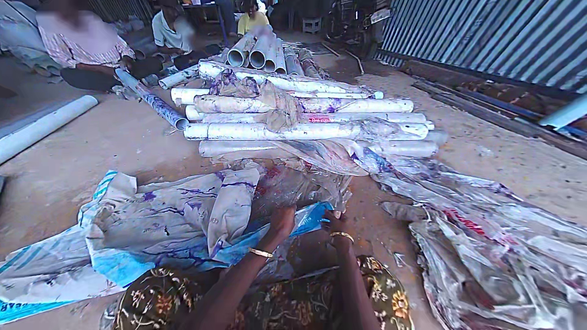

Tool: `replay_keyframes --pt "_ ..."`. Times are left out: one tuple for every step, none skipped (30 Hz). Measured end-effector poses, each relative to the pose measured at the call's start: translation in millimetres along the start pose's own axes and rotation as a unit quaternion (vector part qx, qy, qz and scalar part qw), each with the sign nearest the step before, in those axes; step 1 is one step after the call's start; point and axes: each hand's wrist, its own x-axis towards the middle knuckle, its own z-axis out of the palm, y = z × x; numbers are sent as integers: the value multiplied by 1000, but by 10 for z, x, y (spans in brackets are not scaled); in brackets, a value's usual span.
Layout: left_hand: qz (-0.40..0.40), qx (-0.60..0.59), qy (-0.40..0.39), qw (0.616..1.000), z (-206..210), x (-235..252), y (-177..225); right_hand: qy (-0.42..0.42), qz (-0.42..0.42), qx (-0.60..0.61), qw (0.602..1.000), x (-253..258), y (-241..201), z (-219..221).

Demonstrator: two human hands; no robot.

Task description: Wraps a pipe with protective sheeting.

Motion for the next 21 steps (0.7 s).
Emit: replay_keyframes --pt "1 11 -16 1000 40 -88 40 7 -18 -60 998 -39 -68 -65" --pt "3 19 -37 999 64 -138 83 5 -35 -128 991 -71 -162 -153" --pt "5 20 -62 998 70 -156 122 -2 -47 -182 982 -126 -258 -244" --pt "6 18 -87 996 55 -142 166 -9 -51 -221 974 -173 -323 -329" --pt "3 13 -109 994 11 -99 222 -8 -53 -240 969 -185 -340 -398" --pt "-1 10 -116 993 -36 -24 285 -1 -54 -243 969 -165 -316 -456" --pt "-7 -2 -111 994 -66 70 344 5 -51 -234 971 -147 -296 -501" --pt "-17 -17 -98 995 -90 169 405 8 -48 -223 974 -131 -276 -528" --pt "-28 -37 -80 996 -101 283 452 10 -43 -215 976 -119 -275 -537" --pt "-34 -61 -62 996 -89 408 482 10 -40 -209 977 -111 -280 -531" --pt "-40 -82 -56 994 -61 530 499 11 -37 -204 978 -103 -272 -514" --pt "-47 -97 -59 992 -20 650 505 12 -33 -199 979 -102 -261 -489" --pt "-55 -102 -60 991 24 761 506 11 -31 -190 981 -103 -253 -460" --pt "-62 -100 -53 992 68 859 499 10 -32 -179 983 -102 -246 -427" --pt "-69 -104 -44 991 105 933 497 8 -34 -176 984 -104 -243 -398" --pt "-77 -119 -36 989 121 987 499 2 -37 -187 982 -102 -253 -376" --pt "-85 -136 -28 987 120 1018 512 -5 -43 -211 977 -96 -272 -366" --pt "-94 -152 -27 984 100 1025 535 -6 -53 -246 968 -78 -287 -366" --pt "-99 -163 -30 981 77 1031 555 -6 -65 -276 959 -59 -304 -370" --pt "-98 -174 -32 979 64 1039 553 -8 -70 -303 950 -46 -326 -372" --pt "-91 -180 -36 979 56 1057 533 -12 -66 -330 942 -30 -353 -363"
